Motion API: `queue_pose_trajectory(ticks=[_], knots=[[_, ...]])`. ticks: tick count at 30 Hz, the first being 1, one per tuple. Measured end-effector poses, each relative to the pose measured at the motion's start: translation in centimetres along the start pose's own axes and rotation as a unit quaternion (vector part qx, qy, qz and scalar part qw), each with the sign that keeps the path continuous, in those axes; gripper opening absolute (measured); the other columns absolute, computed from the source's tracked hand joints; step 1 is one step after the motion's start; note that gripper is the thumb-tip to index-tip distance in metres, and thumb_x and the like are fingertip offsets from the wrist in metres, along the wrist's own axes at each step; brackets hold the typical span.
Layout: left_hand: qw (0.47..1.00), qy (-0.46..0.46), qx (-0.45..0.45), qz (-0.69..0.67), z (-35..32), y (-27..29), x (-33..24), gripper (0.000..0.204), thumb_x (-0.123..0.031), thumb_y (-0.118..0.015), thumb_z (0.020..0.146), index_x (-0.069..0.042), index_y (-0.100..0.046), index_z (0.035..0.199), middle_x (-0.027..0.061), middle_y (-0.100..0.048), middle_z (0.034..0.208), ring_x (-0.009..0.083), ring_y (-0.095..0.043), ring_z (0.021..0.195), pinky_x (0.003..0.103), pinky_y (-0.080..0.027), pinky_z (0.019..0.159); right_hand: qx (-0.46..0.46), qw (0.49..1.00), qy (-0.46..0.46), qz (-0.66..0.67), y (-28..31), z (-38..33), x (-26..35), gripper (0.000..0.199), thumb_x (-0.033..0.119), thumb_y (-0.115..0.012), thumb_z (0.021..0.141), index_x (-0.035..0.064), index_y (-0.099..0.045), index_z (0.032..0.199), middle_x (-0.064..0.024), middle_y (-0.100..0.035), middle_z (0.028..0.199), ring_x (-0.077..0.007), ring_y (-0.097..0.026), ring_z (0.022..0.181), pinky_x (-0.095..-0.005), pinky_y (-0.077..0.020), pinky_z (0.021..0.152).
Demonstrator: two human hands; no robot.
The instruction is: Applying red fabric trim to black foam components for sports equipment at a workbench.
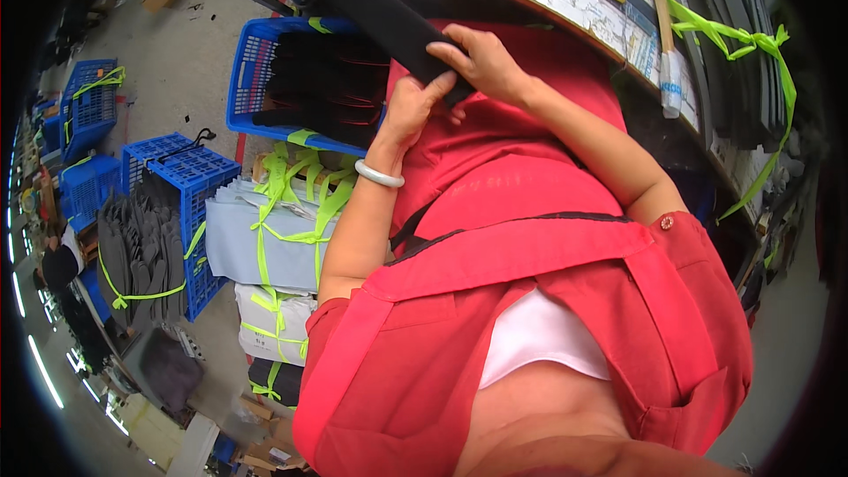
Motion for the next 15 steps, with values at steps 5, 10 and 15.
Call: queue_pose_trajectory(ticks=[5,10,15], knots=[[0.997,-0.042,0.012,0.061,-1.4,1.6,-2.1,0.038,-0.007,-0.063,0.089,0.002,-0.052,0.124,0.0096,-0.061,0.112,0.0187,-0.063,0.098,0.029,-0.053,0.080,0.033,0.998,0.019,0.041,0.6,-1.3,0.3,0.032,0.031,-0.062,0.092,-0.0006,-0.057,0.090,-0.0172,-0.054,0.068,-0.0221,-0.051,0.059,-0.0365,-0.0421,0.056],[0.941,-0.150,-0.159,-0.259,-1.8,9.3,-6.8,0.027,-0.006,-0.070,0.084,-0.002,-0.062,0.110,0.0064,-0.065,0.107,0.0169,-0.064,0.095,0.032,-0.052,0.087,0.208,0.977,-0.017,0.037,-1.4,-3.5,2.7,0.039,0.036,-0.060,0.094,-0.0018,-0.053,0.089,-0.0129,-0.046,0.068,-0.0171,-0.043,0.063,-0.0343,-0.0407,0.060],[0.914,-0.264,-0.256,-0.172,-2.4,9.2,-8.9,0.022,-0.008,-0.072,0.084,-0.004,-0.064,0.105,0.0075,-0.067,0.096,0.0206,-0.066,0.089,0.036,-0.054,0.086,0.197,0.980,-0.013,0.034,-0.2,-3.8,3.6,0.039,0.036,-0.060,0.094,-0.0019,-0.052,0.089,-0.0160,-0.045,0.068,-0.0210,-0.043,0.062,-0.0361,-0.0409,0.060]])
Point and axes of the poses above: each hand's wrist, its own z-axis towards the middle knuckle, its own y-axis out of the back of the hand, x = y × z, the point moved 10 cm from there along z, towards the middle knuckle
